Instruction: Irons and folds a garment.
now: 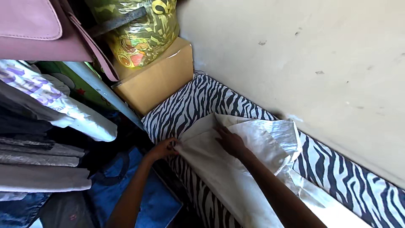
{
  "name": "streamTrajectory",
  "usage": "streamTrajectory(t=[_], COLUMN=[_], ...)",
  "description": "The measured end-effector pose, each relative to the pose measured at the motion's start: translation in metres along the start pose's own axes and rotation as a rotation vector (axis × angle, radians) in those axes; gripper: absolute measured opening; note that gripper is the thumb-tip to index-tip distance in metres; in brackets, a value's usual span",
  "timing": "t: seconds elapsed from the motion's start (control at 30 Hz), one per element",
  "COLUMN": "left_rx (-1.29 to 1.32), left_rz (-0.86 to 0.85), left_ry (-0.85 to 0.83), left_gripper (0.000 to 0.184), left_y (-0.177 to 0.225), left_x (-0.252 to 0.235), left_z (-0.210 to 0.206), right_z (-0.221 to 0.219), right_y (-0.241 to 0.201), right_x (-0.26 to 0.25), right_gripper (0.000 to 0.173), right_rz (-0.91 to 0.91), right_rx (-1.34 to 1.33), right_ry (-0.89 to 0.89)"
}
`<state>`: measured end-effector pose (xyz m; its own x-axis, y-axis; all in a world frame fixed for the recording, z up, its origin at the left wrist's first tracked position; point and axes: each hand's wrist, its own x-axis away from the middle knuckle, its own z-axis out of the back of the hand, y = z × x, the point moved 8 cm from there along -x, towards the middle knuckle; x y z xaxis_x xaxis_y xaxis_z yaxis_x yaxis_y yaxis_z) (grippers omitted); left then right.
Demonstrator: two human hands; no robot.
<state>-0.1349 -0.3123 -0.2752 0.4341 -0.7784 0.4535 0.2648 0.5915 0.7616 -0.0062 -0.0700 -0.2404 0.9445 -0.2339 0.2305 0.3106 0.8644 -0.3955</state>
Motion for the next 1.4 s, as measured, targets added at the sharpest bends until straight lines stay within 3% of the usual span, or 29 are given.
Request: streamTrajectory(t=[0.07, 0.17, 0.27, 0.33, 0.37, 0.47, 0.53, 0.6, 0.63, 0.67, 0.73, 0.77, 0.83, 0.9, 0.97, 1.0, 1.1, 1.17, 1.27, 1.4], left_rx=[0.007, 0.037, 0.097, 0.134, 0.155, 0.170, -0.004, -0.320, -0.439, -0.511, -0.594, -0.641, -0.689, -0.721, -0.722, -0.714, -0.667, -0.661, -0.682, -0.660], left_rz=[0.008, 0.010, 0.039, 0.067, 0.101, 0.224, 0.299, 0.357, 0.260, 0.051, -0.406, -0.467, -0.363, -0.250, -0.259, -0.358, -0.656, -0.694, -0.605, -0.569], left_ry=[0.024, 0.030, 0.049, 0.091, 0.117, 0.237, 0.311, 0.408, 0.489, 0.592, 0.705, 0.689, 0.709, 0.767, 0.683, 0.605, 0.318, 0.348, 0.380, 0.326], left_gripper=[0.052, 0.041, 0.032, 0.030, 0.028, 0.029, 0.036, 0.050, 0.052, 0.050, 0.052, 0.057, 0.062, 0.061, 0.060, 0.060, 0.062, 0.061, 0.060, 0.055], left_y=[0.001, 0.000, -0.004, -0.005, -0.005, -0.008, -0.002, 0.026, 0.044, 0.061, 0.078, 0.070, 0.043, 0.041, 0.066, 0.084, 0.116, 0.123, 0.121, 0.117], left_x=[-0.001, 0.001, -0.003, -0.007, -0.005, 0.001, 0.005, 0.016, 0.021, 0.022, 0.016, 0.006, -0.011, -0.019, -0.021, -0.024, -0.038, -0.055, -0.076, -0.079], left_z=[0.002, 0.000, -0.006, -0.011, -0.013, -0.014, -0.009, -0.005, -0.012, -0.025, -0.069, -0.088, -0.094, -0.083, -0.099, -0.118, -0.181, -0.178, -0.147, -0.107], right_z=[0.005, 0.011, 0.011, 0.015, 0.008, -0.063, -0.104, -0.110, -0.106, -0.097, -0.062, -0.042, -0.002, 0.031, 0.042, 0.044, 0.046, 0.057, 0.052, -0.014], right_y=[-0.003, 0.002, -0.003, -0.018, -0.029, -0.059, -0.061, -0.060, -0.060, -0.058, -0.038, -0.019, 0.036, 0.094, 0.136, 0.149, 0.148, 0.114, 0.039, -0.033], right_x=[-0.012, -0.019, -0.008, 0.013, 0.026, 0.057, 0.064, 0.063, 0.066, 0.069, 0.085, 0.098, 0.122, 0.142, 0.154, 0.153, 0.150, 0.155, 0.173, 0.198], right_gripper=[0.042, 0.034, 0.033, 0.031, 0.032, 0.046, 0.054, 0.055, 0.052, 0.048, 0.038, 0.035, 0.034, 0.038, 0.057, 0.066, 0.058, 0.043, 0.022, 0.016], right_rz=[-0.092, -0.111, -0.058, 0.073, 0.155, 0.438, 0.510, 0.526, 0.533, 0.529, 0.414, 0.306, 0.074, -0.174, -0.438, -0.531, -0.648, -0.479, -0.024, 0.180], right_rx=[0.064, 0.153, 0.126, 0.087, 0.072, 0.074, 0.115, 0.122, 0.090, 0.024, -0.114, -0.144, -0.127, -0.077, -0.126, -0.184, -0.313, -0.294, -0.140, -0.025], right_ry=[-0.092, -0.044, 0.159, 0.407, 0.441, 0.300, 0.281, 0.263, 0.262, 0.291, 0.444, 0.531, 0.675, 0.736, 0.611, 0.519, 0.367, 0.483, 0.635, 0.367])
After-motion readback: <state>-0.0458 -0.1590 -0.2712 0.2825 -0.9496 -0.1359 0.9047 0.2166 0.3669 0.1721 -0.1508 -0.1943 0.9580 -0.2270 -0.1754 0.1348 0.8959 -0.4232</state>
